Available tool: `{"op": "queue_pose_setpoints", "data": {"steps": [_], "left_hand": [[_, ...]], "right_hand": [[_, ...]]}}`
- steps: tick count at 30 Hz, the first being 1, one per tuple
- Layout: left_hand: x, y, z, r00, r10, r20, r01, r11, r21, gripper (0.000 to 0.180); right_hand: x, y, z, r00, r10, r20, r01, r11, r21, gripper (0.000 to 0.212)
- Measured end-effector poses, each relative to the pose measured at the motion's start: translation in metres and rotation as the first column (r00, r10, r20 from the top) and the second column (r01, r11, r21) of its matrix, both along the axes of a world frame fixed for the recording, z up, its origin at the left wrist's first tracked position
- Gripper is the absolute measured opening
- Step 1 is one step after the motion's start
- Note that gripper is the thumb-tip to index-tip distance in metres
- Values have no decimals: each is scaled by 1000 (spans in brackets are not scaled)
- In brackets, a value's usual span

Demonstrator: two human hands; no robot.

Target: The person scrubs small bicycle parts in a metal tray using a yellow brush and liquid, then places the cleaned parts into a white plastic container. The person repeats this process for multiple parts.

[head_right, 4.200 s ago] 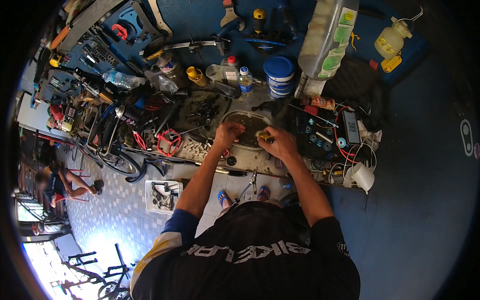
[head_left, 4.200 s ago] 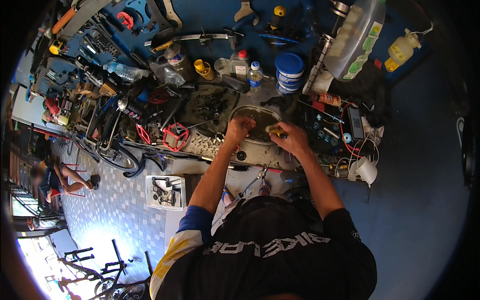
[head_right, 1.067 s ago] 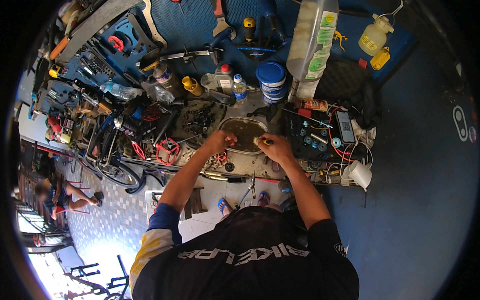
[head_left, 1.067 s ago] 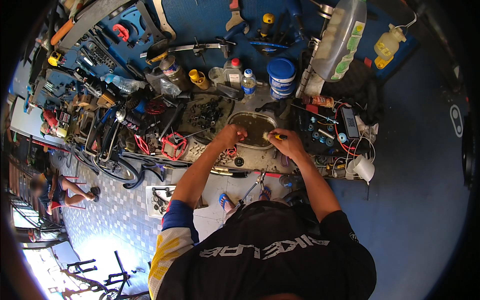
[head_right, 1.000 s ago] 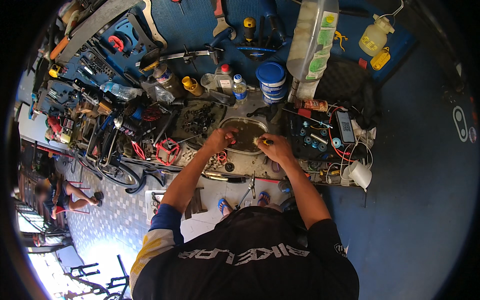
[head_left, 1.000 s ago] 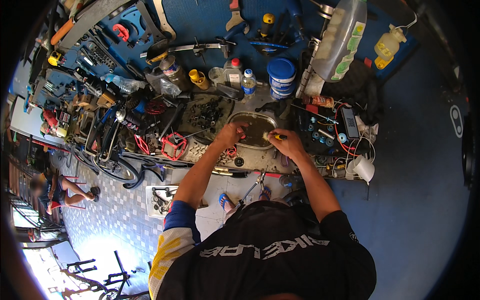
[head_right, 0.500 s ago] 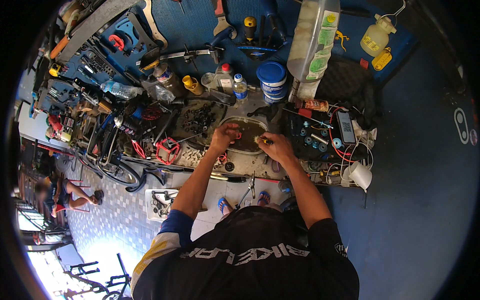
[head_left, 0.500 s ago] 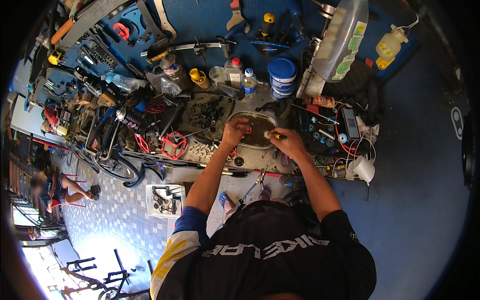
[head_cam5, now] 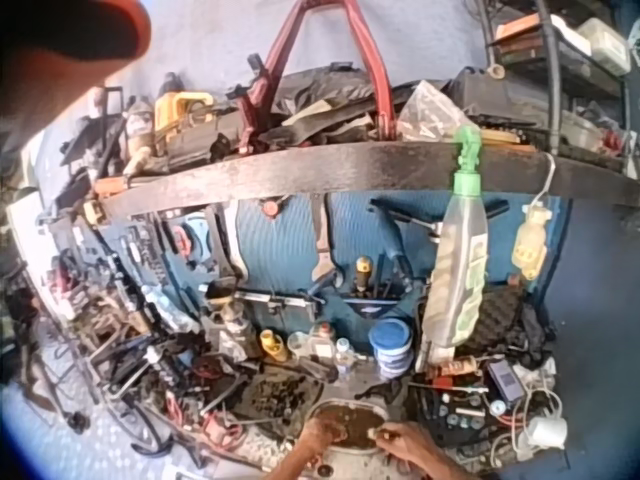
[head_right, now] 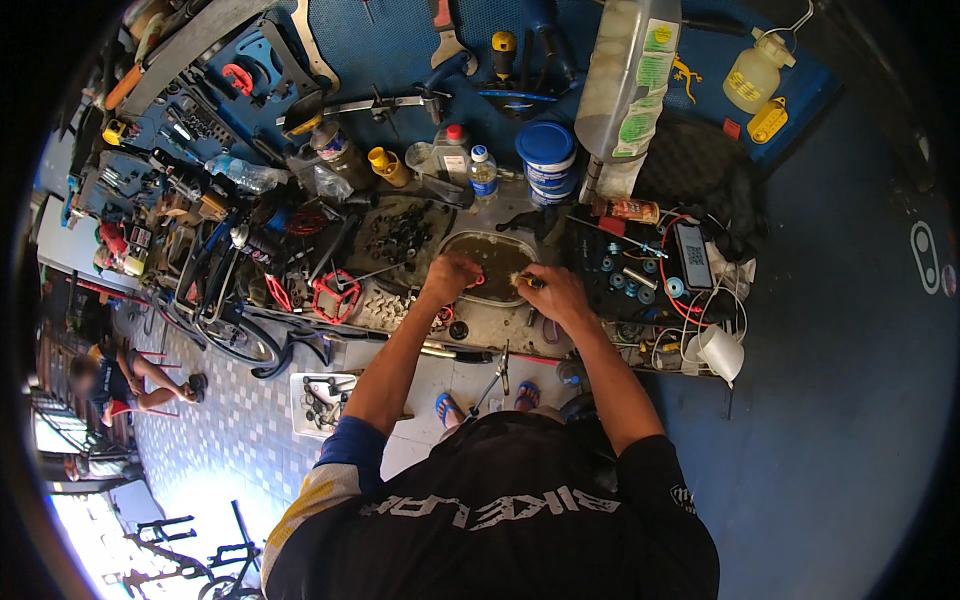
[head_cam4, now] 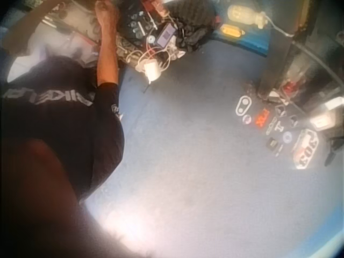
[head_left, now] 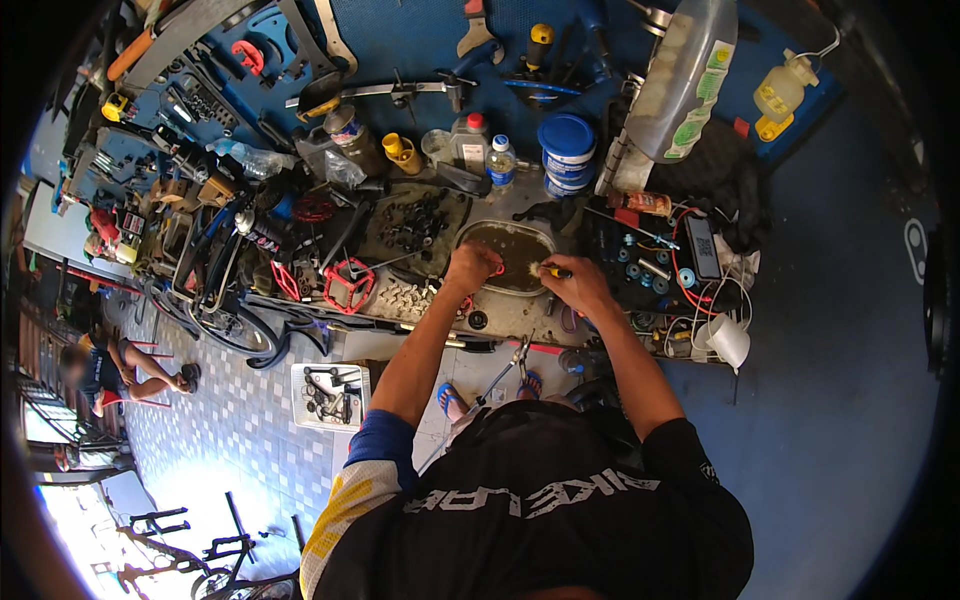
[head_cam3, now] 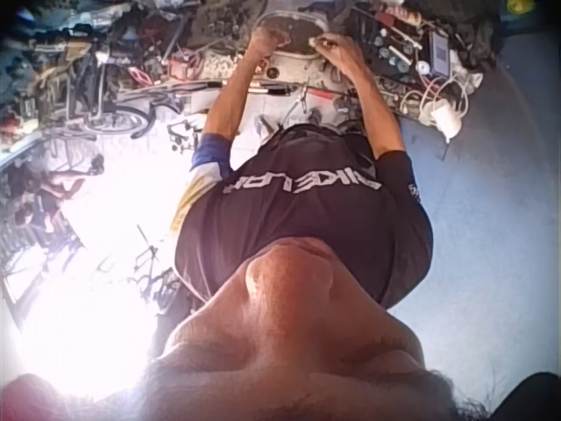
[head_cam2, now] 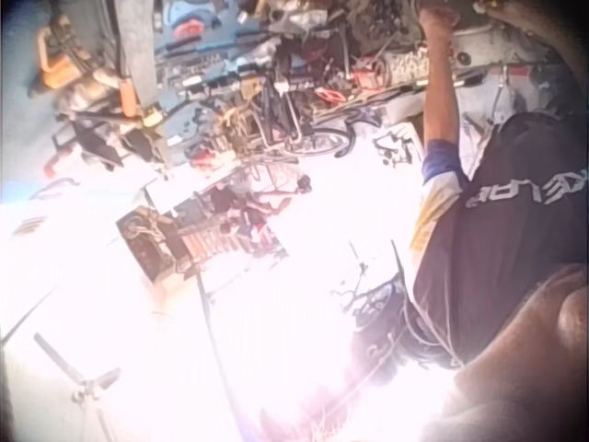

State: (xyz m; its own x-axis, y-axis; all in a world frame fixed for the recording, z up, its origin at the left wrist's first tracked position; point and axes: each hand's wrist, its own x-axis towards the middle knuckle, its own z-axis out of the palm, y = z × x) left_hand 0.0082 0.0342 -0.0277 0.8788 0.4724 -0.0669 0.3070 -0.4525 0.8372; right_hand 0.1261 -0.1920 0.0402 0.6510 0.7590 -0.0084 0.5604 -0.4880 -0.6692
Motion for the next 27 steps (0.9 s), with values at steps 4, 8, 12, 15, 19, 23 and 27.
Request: {"op": "queue_pose_setpoints", "data": {"steps": [4,8,12,15,19,23,27], "left_hand": [[-2,-1,5,992,-9,122,4,999,37,11],[-2,-2,6,994,66,86,-74,993,96,9],[-2,0,4,993,75,87,-84,991,104,12],[-4,1,2,994,21,103,-40,982,185,15],[-7,-1,4,993,26,115,-49,978,203,20],[-7,-4,16,993,120,-20,-112,835,-538,17],[-10,-13,17,971,232,52,-145,751,-645,18]], "right_hand": [[0,1,0,1000,11,-3,-11,1000,9,28],[0,2,6,1000,17,-16,-17,1000,-22,28],[0,2,8,1000,22,-11,-22,999,-32,28],[-1,2,9,1000,14,-3,-14,999,-38,28],[-1,1,8,1000,25,17,-25,1000,-12,27],[-1,0,6,993,30,113,-40,996,86,28],[-1,-1,-3,955,101,277,-103,995,-9,27]]}}
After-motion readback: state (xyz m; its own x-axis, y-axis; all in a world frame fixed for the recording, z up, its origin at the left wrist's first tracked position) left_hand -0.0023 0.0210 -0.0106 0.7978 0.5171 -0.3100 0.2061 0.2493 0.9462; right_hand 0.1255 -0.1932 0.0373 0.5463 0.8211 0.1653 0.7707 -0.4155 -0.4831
